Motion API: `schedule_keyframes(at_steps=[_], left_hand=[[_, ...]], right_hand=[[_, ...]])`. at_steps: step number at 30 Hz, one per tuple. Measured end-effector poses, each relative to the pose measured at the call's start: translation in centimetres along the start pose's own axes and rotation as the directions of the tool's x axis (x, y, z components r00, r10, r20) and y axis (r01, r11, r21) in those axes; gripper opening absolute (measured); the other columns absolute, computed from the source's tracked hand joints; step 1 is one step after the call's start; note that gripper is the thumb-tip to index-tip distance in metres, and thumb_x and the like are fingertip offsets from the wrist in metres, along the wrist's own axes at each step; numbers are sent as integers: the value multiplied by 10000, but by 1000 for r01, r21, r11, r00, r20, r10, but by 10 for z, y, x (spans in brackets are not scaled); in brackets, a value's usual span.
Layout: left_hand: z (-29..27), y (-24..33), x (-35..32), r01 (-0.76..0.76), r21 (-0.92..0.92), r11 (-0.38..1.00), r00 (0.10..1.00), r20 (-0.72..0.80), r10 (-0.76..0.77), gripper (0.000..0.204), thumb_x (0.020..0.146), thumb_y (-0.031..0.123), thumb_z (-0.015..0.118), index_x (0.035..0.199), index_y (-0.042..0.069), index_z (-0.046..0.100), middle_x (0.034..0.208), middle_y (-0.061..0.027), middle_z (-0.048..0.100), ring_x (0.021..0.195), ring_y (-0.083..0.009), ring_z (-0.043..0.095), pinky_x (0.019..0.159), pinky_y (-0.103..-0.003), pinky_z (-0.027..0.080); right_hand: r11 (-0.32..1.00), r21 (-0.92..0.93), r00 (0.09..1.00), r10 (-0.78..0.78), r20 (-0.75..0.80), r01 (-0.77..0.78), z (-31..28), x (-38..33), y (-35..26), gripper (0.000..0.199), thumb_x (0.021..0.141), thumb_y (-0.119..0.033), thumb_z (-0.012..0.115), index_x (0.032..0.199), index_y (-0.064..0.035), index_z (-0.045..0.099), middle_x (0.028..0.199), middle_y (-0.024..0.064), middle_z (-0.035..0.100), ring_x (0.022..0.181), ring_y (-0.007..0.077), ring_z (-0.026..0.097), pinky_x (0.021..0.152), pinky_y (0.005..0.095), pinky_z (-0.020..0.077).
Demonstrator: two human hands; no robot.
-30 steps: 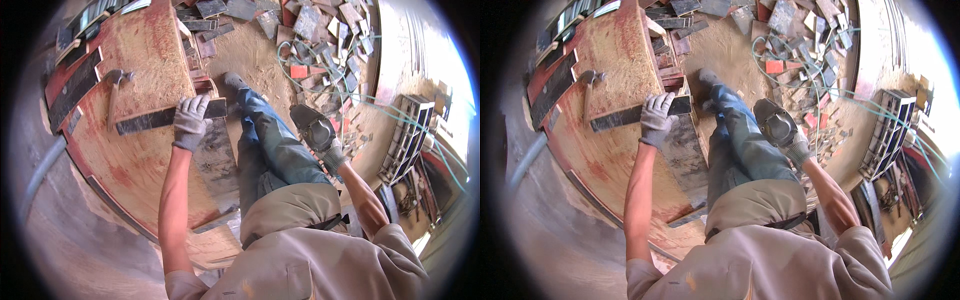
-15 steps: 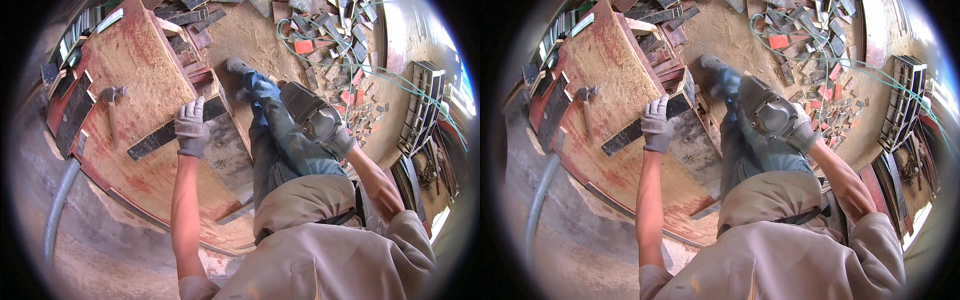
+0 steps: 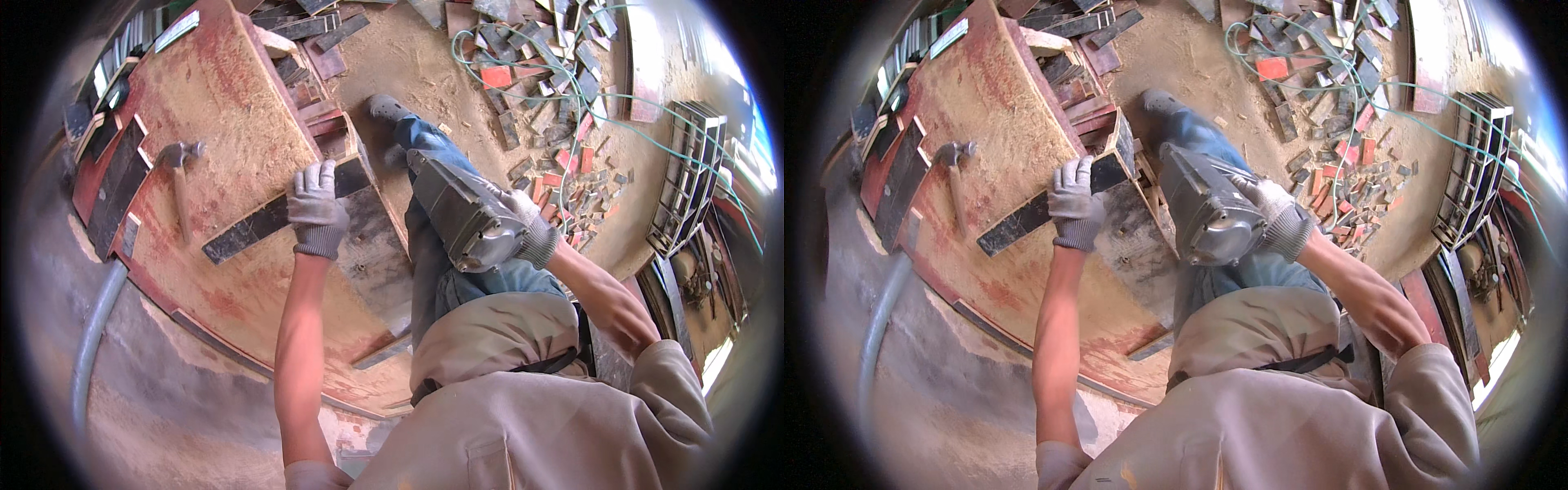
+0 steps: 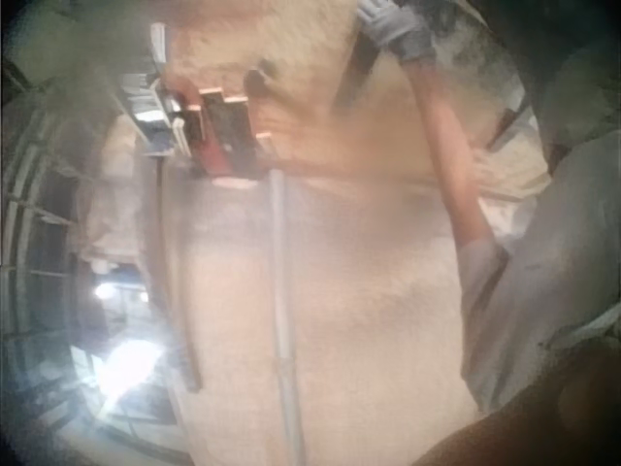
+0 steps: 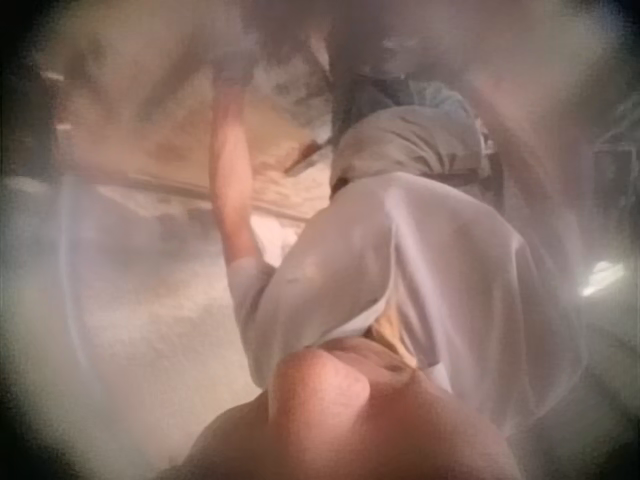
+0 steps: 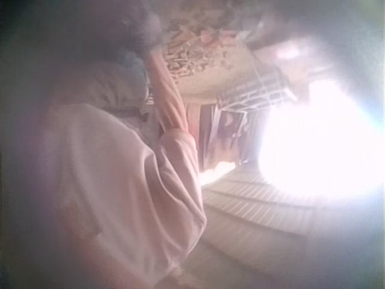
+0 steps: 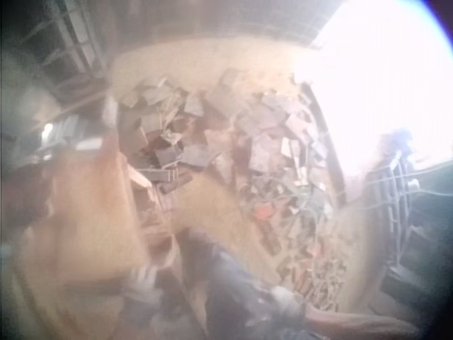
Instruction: The person assembles a wooden frame by positioning thin wooden strips and fastening them with a pneumatic nail gun. They repeatedly pick up strips, align them on a large board, and drive nails to secure the pieces. The person also moves the assembled frame and handles additional strips from a nearby pile.
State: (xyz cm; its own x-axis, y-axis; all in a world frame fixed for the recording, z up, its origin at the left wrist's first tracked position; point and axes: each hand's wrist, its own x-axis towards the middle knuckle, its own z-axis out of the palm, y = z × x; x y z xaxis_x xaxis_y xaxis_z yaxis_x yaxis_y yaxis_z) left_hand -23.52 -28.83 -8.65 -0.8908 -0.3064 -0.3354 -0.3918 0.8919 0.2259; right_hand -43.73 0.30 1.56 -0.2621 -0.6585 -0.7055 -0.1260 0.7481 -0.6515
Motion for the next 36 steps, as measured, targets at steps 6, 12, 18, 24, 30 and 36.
schedule_keyframes(at_steps=[6,12,18,24,30,36], left_hand=[[6,2,2,18,47,999,1000,12,-19,694,686,212,717,1342,26,582,1219,-164,586,1133,-329,552,1039,-461,408],[2,7,3,47,67,997,997,63,-52,688,692,205,713,1338,11,578,1215,-159,582,1145,-331,545,1022,-458,425],[-7,14,6,97,85,992,988,113,-106,721,679,223,791,1339,32,576,1242,-150,569,1180,-344,539,968,-490,479],[-12,15,8,132,107,985,964,218,-153,725,716,240,764,1381,48,548,1314,-128,557,1236,-309,528,1041,-455,451],[-9,16,6,129,159,979,964,213,-161,718,749,251,739,1405,47,531,1336,-129,553,1246,-311,526,1042,-461,449],[-4,14,2,111,92,990,987,108,-121,700,752,280,676,1390,21,552,1258,-160,562,1199,-340,528,1011,-505,448]], right_hand=[[973,-168,986,-164,-15,159,15,14,-14,607,794,-224,752,1351,-37,597,1070,255,688,979,392,695,857,447,538],[952,-182,968,-251,-14,244,24,19,-14,614,817,-216,739,1377,-27,577,1124,260,681,1023,408,680,885,439,541],[955,-200,975,-219,20,219,27,29,-29,626,810,-237,751,1376,-28,581,1029,262,701,935,402,700,829,449,546],[979,-85,981,-179,67,185,28,43,-47,578,803,-237,770,1325,-46,614,1027,254,699,935,407,692,828,451,545],[981,-184,992,-35,118,56,31,38,-45,507,837,-250,744,1290,-51,631,938,229,705,856,378,702,747,453,545],[934,-288,975,-177,136,210,36,32,-42,490,865,-215,701,1321,-63,603,976,230,703,903,393,697,776,458,545]])
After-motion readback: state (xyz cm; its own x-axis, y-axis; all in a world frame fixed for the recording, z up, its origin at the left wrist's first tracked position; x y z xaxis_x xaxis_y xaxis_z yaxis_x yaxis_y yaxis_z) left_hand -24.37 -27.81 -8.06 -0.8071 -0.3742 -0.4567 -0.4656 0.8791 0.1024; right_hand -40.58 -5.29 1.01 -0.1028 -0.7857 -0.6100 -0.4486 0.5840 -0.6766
